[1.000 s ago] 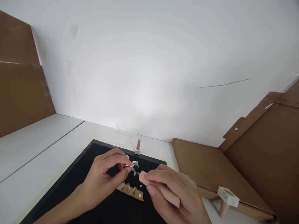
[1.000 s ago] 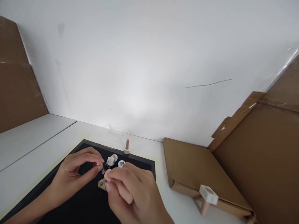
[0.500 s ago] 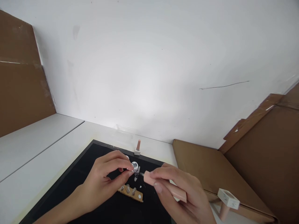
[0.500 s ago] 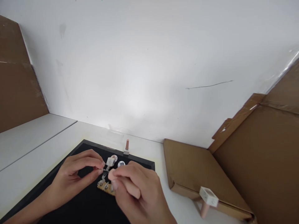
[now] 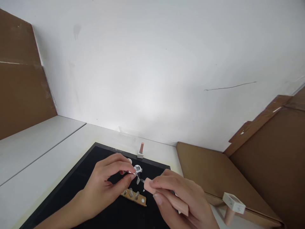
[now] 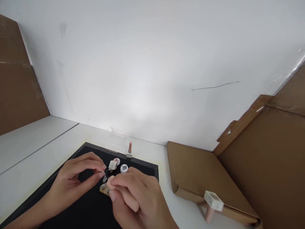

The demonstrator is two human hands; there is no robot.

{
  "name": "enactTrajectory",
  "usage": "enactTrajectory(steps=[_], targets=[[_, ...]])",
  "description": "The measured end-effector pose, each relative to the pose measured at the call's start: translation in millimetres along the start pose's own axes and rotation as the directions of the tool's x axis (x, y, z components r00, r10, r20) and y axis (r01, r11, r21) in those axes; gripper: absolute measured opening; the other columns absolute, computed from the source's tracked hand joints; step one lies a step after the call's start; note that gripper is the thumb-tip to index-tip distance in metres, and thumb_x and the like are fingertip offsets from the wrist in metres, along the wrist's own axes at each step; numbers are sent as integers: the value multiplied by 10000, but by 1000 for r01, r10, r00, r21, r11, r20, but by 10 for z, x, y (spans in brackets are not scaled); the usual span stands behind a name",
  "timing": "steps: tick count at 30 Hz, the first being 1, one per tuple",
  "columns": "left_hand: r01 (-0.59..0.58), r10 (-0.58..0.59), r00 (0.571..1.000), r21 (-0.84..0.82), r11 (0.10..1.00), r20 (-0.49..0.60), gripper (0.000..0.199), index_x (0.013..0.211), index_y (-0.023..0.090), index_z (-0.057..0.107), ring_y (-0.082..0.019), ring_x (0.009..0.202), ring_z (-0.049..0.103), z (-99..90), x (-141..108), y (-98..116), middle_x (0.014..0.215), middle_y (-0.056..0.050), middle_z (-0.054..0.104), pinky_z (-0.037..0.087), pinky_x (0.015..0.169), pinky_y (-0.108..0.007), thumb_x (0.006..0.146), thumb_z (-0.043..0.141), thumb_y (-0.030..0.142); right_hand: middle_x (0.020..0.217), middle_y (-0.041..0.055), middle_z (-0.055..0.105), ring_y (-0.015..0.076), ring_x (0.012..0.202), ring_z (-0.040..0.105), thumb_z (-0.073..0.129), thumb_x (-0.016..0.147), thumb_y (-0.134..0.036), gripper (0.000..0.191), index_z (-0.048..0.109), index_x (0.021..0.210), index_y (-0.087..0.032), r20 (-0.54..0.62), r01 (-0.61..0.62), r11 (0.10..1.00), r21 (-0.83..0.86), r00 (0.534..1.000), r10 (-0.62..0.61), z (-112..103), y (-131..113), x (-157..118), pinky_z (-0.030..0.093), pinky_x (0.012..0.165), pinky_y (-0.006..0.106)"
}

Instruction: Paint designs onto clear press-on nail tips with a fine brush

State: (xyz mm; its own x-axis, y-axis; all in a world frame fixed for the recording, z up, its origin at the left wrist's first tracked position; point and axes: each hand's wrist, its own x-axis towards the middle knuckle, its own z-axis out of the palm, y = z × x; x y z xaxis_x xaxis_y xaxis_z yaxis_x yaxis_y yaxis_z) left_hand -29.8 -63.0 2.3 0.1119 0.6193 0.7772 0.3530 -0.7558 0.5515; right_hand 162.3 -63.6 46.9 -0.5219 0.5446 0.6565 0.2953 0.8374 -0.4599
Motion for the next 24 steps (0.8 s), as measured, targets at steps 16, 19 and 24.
enactTrajectory(steps=[16, 19, 24], targets=[[-8, 8, 1000, -8, 1000, 13, 191, 836, 172, 640, -117, 644, 632, -23, -22, -17, 742, -30, 643, 504, 556, -178, 789, 581, -3, 689, -19, 626, 82, 548, 564, 500, 847, -80, 179, 595, 920, -214, -29, -35, 999, 12, 999, 35, 6, 11, -11, 420, 494, 175], [-19, 19, 1000, -9, 1000, 22, 204, 846, 173, 649, -117, 656, 639, -32, -53, -25, 759, -32, 652, 510, 573, -182, 787, 583, -10, 673, -19, 631, 86, 544, 576, 513, 850, -101, 151, 603, 904, -210, -93, -40, 999, -1, 995, 39, 24, 36, -2, 432, 493, 175], [-1, 1, 1000, 4, 1000, 8, 198, 837, 173, 642, -117, 646, 630, -29, -53, -25, 740, -27, 641, 503, 557, -181, 789, 574, -7, 668, -25, 625, 92, 551, 574, 512, 846, -95, 160, 597, 910, -216, -106, -50, 999, -15, 993, 48, 13, 31, -14, 444, 508, 185]])
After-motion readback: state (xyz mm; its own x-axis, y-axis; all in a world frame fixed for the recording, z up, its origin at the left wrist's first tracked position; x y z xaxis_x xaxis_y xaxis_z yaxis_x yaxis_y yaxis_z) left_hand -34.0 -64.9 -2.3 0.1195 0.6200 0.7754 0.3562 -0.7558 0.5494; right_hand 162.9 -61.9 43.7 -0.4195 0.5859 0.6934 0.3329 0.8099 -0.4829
